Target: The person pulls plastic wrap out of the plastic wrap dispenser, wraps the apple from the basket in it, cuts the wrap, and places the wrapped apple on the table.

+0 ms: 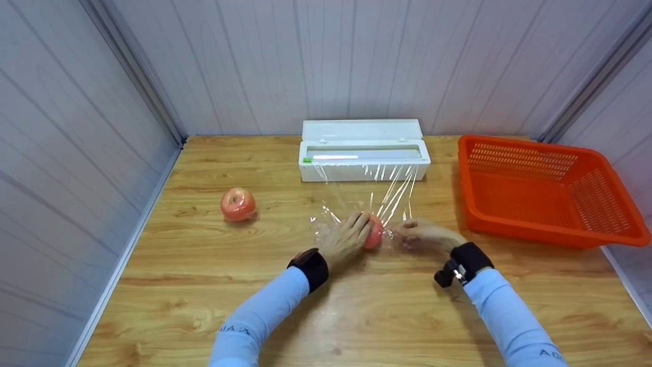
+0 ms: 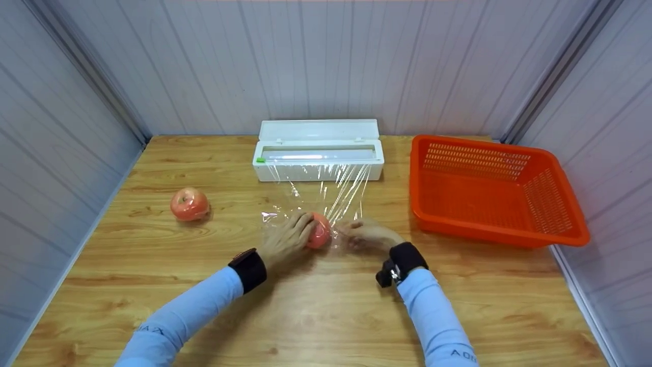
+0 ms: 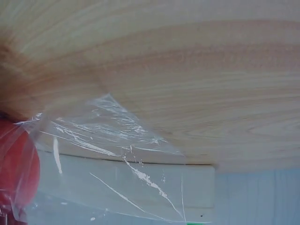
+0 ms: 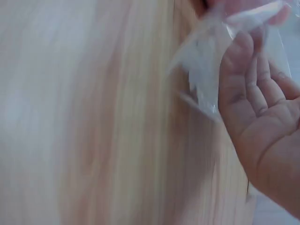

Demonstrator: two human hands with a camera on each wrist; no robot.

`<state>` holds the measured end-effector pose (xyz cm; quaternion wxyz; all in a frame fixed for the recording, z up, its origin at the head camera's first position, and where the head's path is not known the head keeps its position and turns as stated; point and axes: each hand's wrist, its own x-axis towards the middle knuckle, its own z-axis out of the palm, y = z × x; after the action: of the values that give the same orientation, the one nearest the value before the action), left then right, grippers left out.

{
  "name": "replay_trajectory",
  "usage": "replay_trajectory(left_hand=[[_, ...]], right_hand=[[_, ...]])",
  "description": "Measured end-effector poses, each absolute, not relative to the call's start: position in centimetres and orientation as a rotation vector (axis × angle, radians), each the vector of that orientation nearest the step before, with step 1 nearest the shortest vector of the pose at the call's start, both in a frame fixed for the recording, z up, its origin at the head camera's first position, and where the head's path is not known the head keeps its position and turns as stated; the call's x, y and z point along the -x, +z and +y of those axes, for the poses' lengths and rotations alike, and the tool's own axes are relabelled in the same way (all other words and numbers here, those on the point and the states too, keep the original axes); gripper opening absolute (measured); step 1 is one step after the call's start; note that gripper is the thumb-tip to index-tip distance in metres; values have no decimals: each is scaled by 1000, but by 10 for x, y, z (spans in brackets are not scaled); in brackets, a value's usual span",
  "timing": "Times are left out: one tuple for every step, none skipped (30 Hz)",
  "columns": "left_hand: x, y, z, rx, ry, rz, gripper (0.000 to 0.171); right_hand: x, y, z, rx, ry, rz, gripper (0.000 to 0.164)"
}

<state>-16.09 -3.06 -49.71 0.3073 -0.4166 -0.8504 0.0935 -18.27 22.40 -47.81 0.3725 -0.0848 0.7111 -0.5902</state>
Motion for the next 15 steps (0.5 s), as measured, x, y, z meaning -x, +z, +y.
replay_trajectory(left_hand=[[161,-496,-31,1106,246,-2257,46],[161,-496,-32,1109,252,-2260,48],[161,-495,-33,1113,255,-2264,50],[160,-494,-33,1115,247,-2274,51],[160,-493,-34,1117,253,-2274,50],[160,-493,-34,1119,260,-2270,50],[159,-492,-34,1124,260,-2267,49],[159,-492,-34,1127,256,-2259,47],[160,-492,-33,1127,244,-2259,44],[160,-492,-32,1136,245,-2254,43],[160,-491,-31,1141,247,-2250,43],[160,-490,-30,1146,242,-2253,42],[161,-489,-29,1149,236,-2257,42],[162,-488,-28,1150,236,-2261,41],[162,-487,-27,1153,240,-2271,43]], right_hand=[[181,-477,228,198,-1508,1827,30],[180,-476,232,183,-1514,1818,33],[179,-476,236,164,-1523,1805,37],[178,-475,239,149,-1536,1789,40],[176,-474,243,139,-1555,1772,44],[175,-473,246,129,-1578,1752,47],[173,-473,249,118,-1599,1740,48],[172,-471,251,114,-1622,1732,48],[171,-469,252,108,-1638,1735,49],[171,-467,254,106,-1646,1747,49],[170,-464,254,100,-1647,1775,49],[170,-460,254,99,-1636,1818,48],[170,-457,254,93,-1620,1861,47],[170,-453,253,94,-1593,1914,46],[171,-450,253,92,-1563,1964,45]])
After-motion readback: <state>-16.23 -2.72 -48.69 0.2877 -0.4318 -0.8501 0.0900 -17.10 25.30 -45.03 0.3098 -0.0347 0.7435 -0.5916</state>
